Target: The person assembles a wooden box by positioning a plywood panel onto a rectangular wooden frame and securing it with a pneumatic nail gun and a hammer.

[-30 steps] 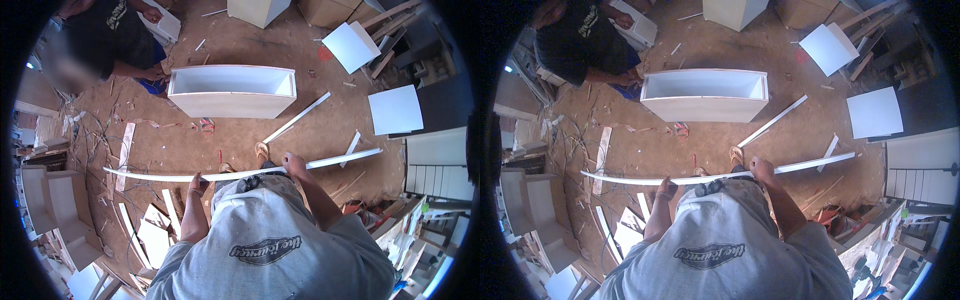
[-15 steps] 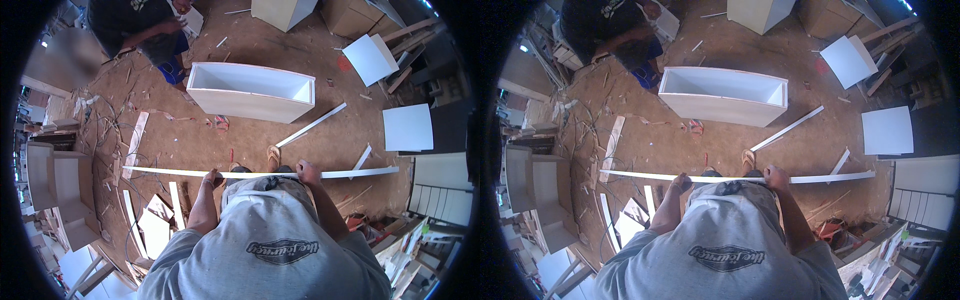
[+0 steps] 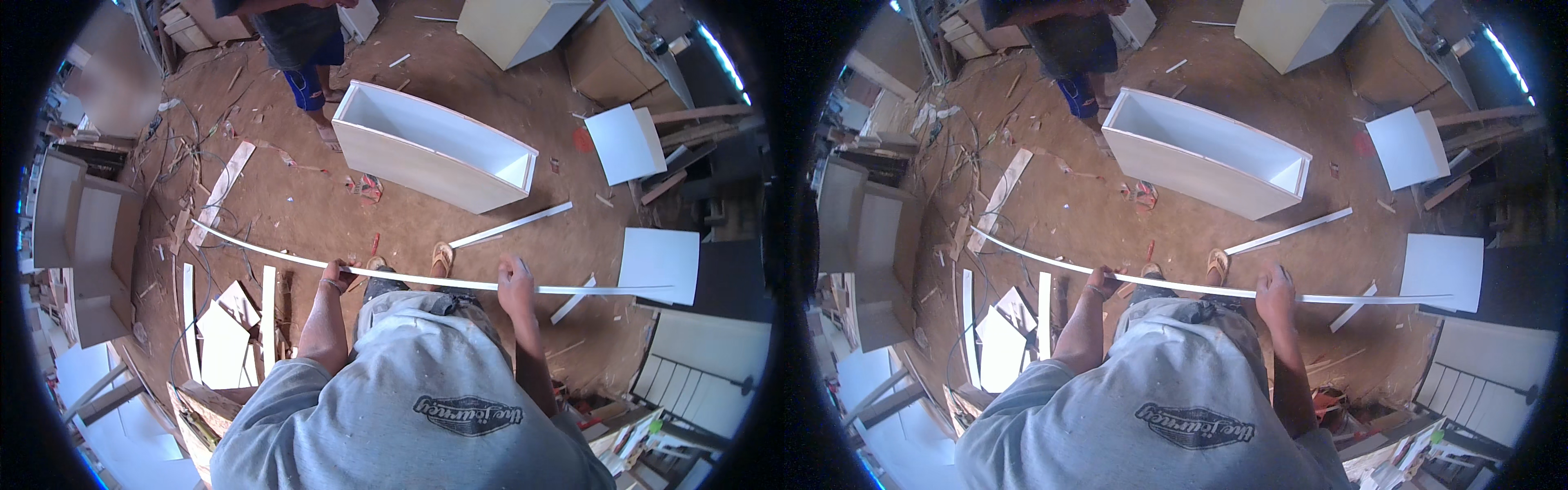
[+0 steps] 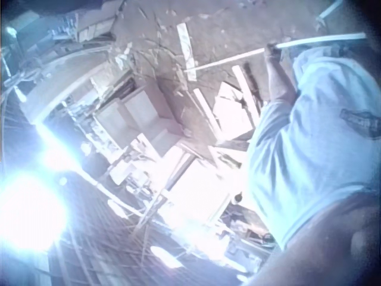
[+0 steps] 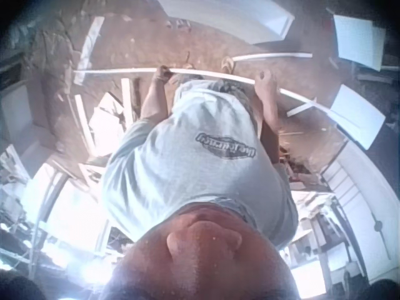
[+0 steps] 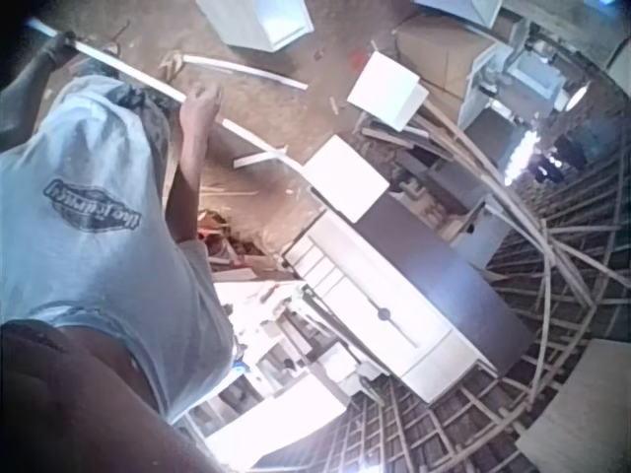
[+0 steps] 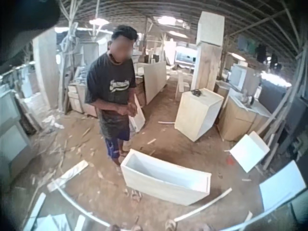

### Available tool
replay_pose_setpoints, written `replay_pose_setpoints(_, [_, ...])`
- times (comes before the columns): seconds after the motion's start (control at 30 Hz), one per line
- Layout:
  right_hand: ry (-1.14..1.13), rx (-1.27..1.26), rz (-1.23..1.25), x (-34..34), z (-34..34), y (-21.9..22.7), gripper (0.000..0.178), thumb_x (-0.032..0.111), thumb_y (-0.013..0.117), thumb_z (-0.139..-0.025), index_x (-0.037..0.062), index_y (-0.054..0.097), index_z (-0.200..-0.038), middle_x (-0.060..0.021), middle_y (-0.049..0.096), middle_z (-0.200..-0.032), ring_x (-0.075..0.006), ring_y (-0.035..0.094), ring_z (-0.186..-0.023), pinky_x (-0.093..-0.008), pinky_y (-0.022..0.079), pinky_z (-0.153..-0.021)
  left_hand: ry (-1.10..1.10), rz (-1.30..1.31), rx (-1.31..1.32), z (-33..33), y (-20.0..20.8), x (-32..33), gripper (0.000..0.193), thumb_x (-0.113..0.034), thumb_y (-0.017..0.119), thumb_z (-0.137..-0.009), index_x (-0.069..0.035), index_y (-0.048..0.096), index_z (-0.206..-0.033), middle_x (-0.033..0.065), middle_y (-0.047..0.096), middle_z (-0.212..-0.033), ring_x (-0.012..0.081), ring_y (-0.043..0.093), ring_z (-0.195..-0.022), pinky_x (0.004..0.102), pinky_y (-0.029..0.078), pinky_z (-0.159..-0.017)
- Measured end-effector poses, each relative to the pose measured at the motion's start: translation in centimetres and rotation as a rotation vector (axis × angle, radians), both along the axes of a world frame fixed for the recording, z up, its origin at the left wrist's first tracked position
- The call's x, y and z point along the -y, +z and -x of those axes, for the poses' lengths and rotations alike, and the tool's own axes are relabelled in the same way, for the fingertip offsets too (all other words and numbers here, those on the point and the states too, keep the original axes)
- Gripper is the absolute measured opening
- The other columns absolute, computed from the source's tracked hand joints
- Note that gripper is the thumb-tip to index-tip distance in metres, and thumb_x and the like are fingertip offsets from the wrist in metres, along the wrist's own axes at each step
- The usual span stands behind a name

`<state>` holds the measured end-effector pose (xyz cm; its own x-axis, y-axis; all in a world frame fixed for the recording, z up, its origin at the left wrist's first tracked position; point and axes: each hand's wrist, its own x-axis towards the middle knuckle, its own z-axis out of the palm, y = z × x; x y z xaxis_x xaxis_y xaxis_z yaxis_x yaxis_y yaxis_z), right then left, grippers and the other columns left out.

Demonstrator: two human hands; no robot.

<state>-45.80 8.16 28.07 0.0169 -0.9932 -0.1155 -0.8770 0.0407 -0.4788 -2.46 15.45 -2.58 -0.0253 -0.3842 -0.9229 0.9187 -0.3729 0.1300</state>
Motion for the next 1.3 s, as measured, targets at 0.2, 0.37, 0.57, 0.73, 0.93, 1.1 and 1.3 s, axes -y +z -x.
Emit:
replay_pose_setpoints(0.2, [0.19,1.49,-0.816,1.5,-0.5,13.4,0.037,0.013,0.058,-0.093,-0.0042,0.055,-0.125,-0.0188,0.063,-0.126,-0.0321,0.062,-0.118,-0.0419,0.053,-0.094,0.155,0.049,-0.084,0.6,-0.1,0.5,0.025,-0.006,0.04,-0.089,0.004,0.043,-0.111,0.0214,0.058,-0.112,0.0445,0.06,-0.108,0.0606,0.047,-0.1])
replay_pose_setpoints(0.37, [-0.138,0.748,-0.459,4.9,1.8,7.4,0.043,0.025,0.064,-0.09,0.0012,0.059,-0.125,-0.019,0.065,-0.12,-0.0352,0.067,-0.1,-0.0426,0.055,-0.082,0.172,0.071,-0.113,2.5,1.0,0.7,0.025,-0.007,0.04,-0.091,0.004,0.042,-0.112,0.0218,0.056,-0.114,0.044,0.058,-0.112,0.0606,0.048,-0.099])
replay_pose_setpoints(0.57, [0.216,0.135,-0.358,1.2,-4.5,0.4,0.045,0.036,0.066,-0.089,0.0055,0.061,-0.123,-0.0241,0.067,-0.112,-0.0393,0.065,-0.104,-0.0452,0.051,-0.09,0.259,0.145,-0.121,3.6,2.9,0.3,0.02,-0.004,0.038,-0.092,0.002,0.047,-0.109,0.0182,0.057,-0.116,0.0367,0.059,-0.116,0.0564,0.05,-0.098])
replay_pose_setpoints(0.73, [0.424,-0.325,-0.54,-2.7,-5.1,-4.6,0.045,0.046,0.063,-0.09,0.0087,0.065,-0.115,-0.0228,0.069,-0.101,-0.0409,0.064,-0.103,-0.0472,0.051,-0.086,0.456,0.242,-0.146,3.3,3.0,-1.1,0.013,0.001,0.044,-0.084,-0.002,0.048,-0.096,0.0117,0.059,-0.098,0.028,0.067,-0.094,0.0438,0.055,-0.073])
replay_pose_setpoints(0.93, [0.535,-0.214,-0.356,-4.9,-0.2,-7.8,0.049,0.052,0.058,-0.091,0.0074,0.064,-0.112,-0.022,0.067,-0.102,-0.0466,0.062,-0.096,-0.0527,0.049,-0.086,0.626,0.195,0.099,6.8,10.1,2.6,0.009,-0.007,0.05,-0.081,-0.004,0.059,-0.08,0.0067,0.055,-0.065,0.0191,0.051,-0.053,0.0328,0.045,-0.05])
replay_pose_setpoints(1.1, [0.523,0.048,-0.442,-2.9,7.2,-11.3,0.053,0.054,0.052,-0.095,0.008,0.06,-0.122,-0.0247,0.063,-0.112,-0.044,0.06,-0.106,-0.0513,0.048,-0.091,0.493,0.462,0.172,11.9,18.5,4.0,0.007,-0.014,0.055,-0.085,-0.008,0.057,-0.083,0.0063,0.057,-0.071,0.0201,0.056,-0.064,0.0349,0.05,-0.066])
replay_pose_setpoints(1.3, [0.513,0.208,-0.11,4.4,10.3,-12.7,0.042,0.043,0.061,-0.094,0.0068,0.06,-0.115,-0.0202,0.064,-0.111,-0.0409,0.062,-0.103,-0.0487,0.05,-0.088,0.412,0.693,0.579,17.8,30.1,7.0,0.017,-0.025,0.058,-0.091,-0.008,0.055,-0.092,0.004,0.057,-0.075,0.0165,0.058,-0.073,0.0316,0.049,-0.073])
